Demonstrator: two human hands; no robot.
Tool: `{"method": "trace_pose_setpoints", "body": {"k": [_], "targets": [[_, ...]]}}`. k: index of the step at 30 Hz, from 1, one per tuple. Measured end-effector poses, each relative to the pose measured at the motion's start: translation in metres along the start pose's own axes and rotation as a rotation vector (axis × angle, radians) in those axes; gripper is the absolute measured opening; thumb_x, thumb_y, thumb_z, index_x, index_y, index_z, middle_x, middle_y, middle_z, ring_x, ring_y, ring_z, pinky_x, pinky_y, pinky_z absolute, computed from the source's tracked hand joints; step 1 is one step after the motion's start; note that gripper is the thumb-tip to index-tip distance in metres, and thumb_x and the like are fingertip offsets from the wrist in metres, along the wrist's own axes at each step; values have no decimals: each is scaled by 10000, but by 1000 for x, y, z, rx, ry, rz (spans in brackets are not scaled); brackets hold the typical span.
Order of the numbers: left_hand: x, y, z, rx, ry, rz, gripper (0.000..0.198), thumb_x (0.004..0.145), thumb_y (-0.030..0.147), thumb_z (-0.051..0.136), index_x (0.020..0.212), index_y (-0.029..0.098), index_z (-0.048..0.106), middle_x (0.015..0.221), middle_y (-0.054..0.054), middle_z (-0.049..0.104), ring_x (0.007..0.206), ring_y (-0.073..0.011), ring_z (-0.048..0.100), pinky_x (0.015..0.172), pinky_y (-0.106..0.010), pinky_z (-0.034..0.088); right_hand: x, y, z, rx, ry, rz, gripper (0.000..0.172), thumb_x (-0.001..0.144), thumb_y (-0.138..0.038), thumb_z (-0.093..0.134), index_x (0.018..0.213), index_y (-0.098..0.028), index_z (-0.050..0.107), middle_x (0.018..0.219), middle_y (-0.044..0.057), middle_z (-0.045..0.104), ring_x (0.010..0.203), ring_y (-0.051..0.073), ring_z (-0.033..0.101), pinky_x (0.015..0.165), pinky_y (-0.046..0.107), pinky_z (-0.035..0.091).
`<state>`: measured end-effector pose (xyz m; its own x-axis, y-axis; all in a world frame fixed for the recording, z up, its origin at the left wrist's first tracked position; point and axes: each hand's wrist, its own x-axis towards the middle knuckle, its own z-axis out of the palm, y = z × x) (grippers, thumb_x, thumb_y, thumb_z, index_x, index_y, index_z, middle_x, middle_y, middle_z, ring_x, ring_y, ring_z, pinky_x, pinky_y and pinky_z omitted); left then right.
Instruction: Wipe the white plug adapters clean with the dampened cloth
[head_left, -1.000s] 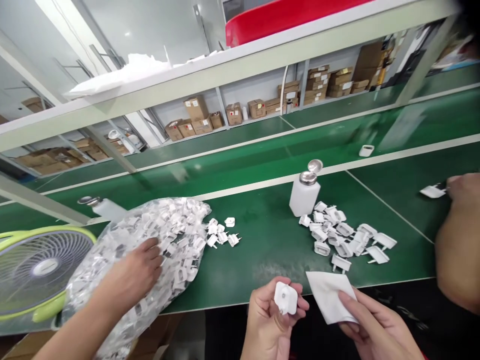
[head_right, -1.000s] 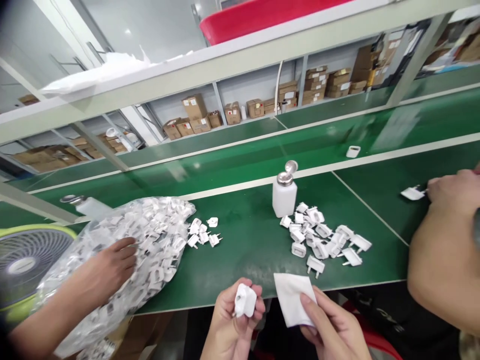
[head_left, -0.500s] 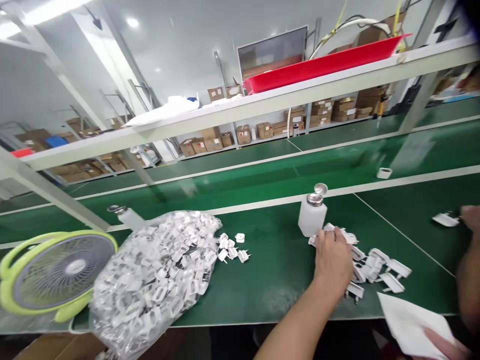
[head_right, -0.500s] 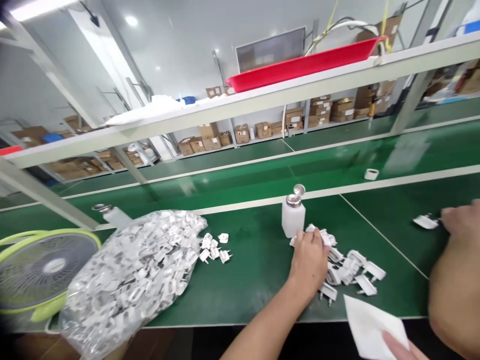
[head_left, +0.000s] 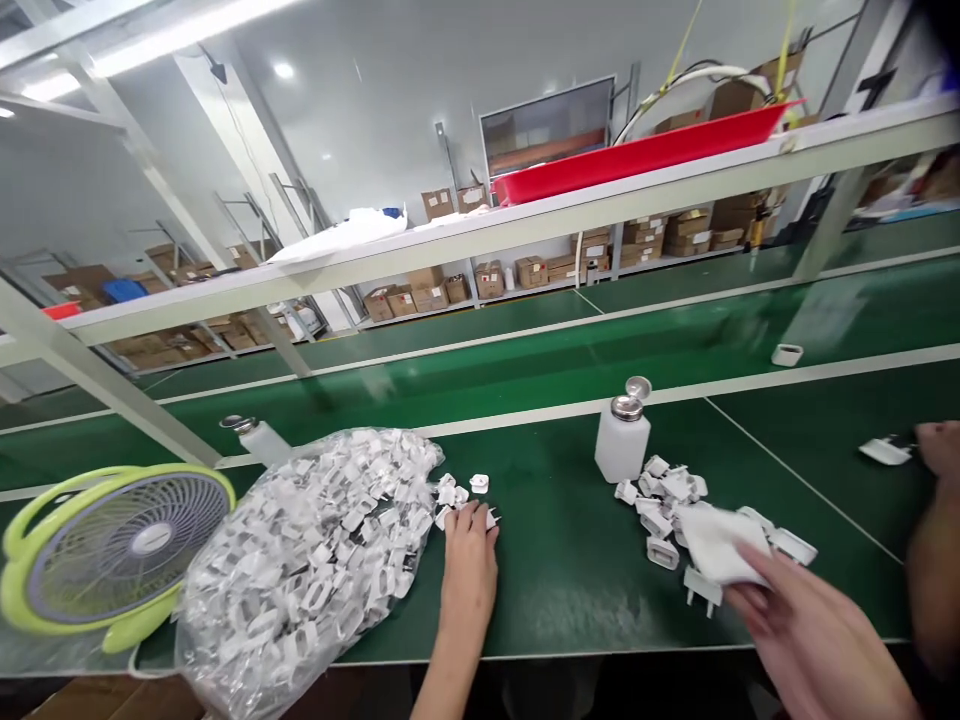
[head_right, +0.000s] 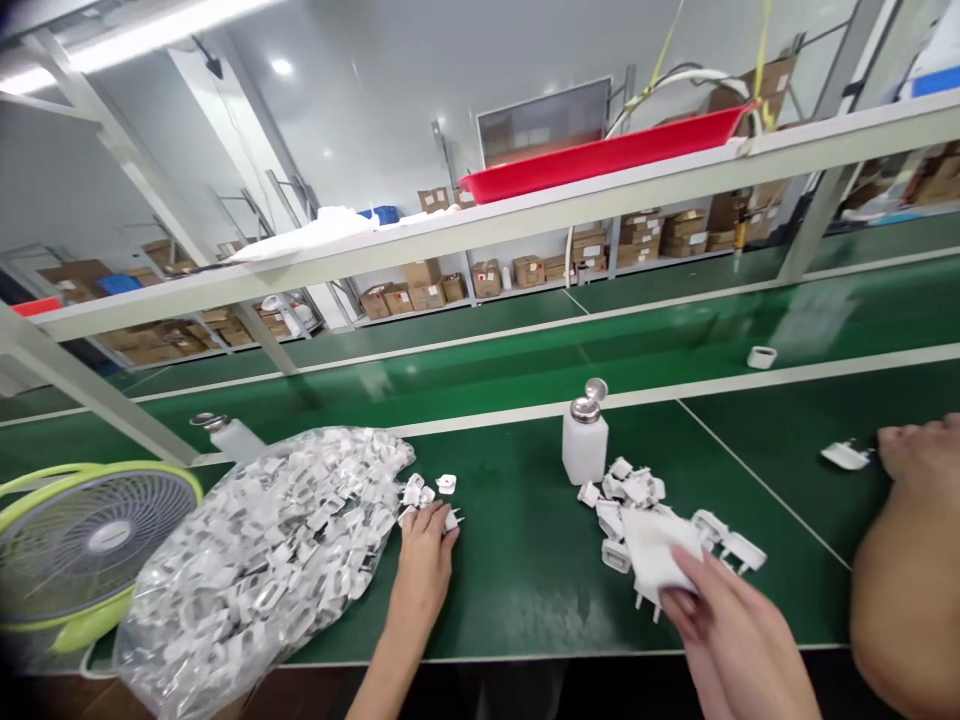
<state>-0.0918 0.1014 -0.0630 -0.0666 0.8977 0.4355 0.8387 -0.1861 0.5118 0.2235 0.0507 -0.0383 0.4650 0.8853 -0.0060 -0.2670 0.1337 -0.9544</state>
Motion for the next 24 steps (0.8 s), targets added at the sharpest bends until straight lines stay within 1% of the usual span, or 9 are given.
{"method": "trace_pose_setpoints", "body": {"k": [1,2,4,6,8,11,14,19,24], "targets": [[-3,-5,2,-19,-20,15,293,943,90,482,1116,166,707,1162,-150,696,1123,-352,600,1000,-611,510,12,-10,12,-114,10,-130,345,850,-494,745,764,-191,605,651,-30,471,560,127,453,490,274,403],[-7,-7,4,-39,-38,30,311,950,94,462,1116,167,714,1151,-152,702,1116,-346,615,988,-596,528,27,-21,23,-187,42,-242,320,917,-501,658,815,-202,610,673,-30,469,582,132,454,526,278,404],[-17,-3,8,-84,-72,62,360,959,84,414,1144,150,716,1154,-169,704,1108,-329,639,972,-563,557,60,-41,45,-384,68,-470,266,968,-457,582,934,-204,658,839,18,564,715,158,523,634,295,427],[-29,9,11,-133,-115,101,392,949,58,405,1182,136,710,1169,-174,711,1110,-302,658,974,-504,577,88,-56,60,-614,-59,-648,235,970,-396,564,1024,-223,712,1010,54,638,859,191,581,750,314,437],[-41,25,12,-181,-167,136,423,928,29,436,1235,158,697,1174,-145,725,1097,-258,680,964,-414,593,104,-64,69,-839,-230,-755,250,971,-348,536,1072,-245,740,1051,55,672,855,200,597,727,317,417],[-57,46,10,-303,-292,115,473,912,12,482,1300,203,672,1160,-112,737,1065,-222,698,923,-342,601,110,-67,73,-1096,-370,-846,334,1001,-304,440,1124,-212,736,1054,75,685,775,205,592,635,326,371],[-63,58,8,-415,-396,27,475,915,22,498,1320,202,669,1208,-133,726,1117,-254,674,956,-390,577,112,-69,74,-1259,-427,-909,385,1017,-256,367,1163,-172,713,1103,96,674,777,210,609,616,329,361],[-60,62,5,-435,-432,-80,447,906,64,560,1316,196,680,1273,-148,705,1127,-293,658,963,-432,559,125,-78,75,-1389,-507,-948,375,1002,-210,366,1042,-177,738,1142,86,672,727,186,627,608,327,379],[-61,65,6,-417,-407,-95,427,936,91,539,1337,167,666,1184,-159,718,1044,-287,674,933,-433,563,133,-78,71,-1381,-548,-951,389,1011,-209,358,1101,-195,736,1095,66,675,850,220,663,700,331,445]]}}
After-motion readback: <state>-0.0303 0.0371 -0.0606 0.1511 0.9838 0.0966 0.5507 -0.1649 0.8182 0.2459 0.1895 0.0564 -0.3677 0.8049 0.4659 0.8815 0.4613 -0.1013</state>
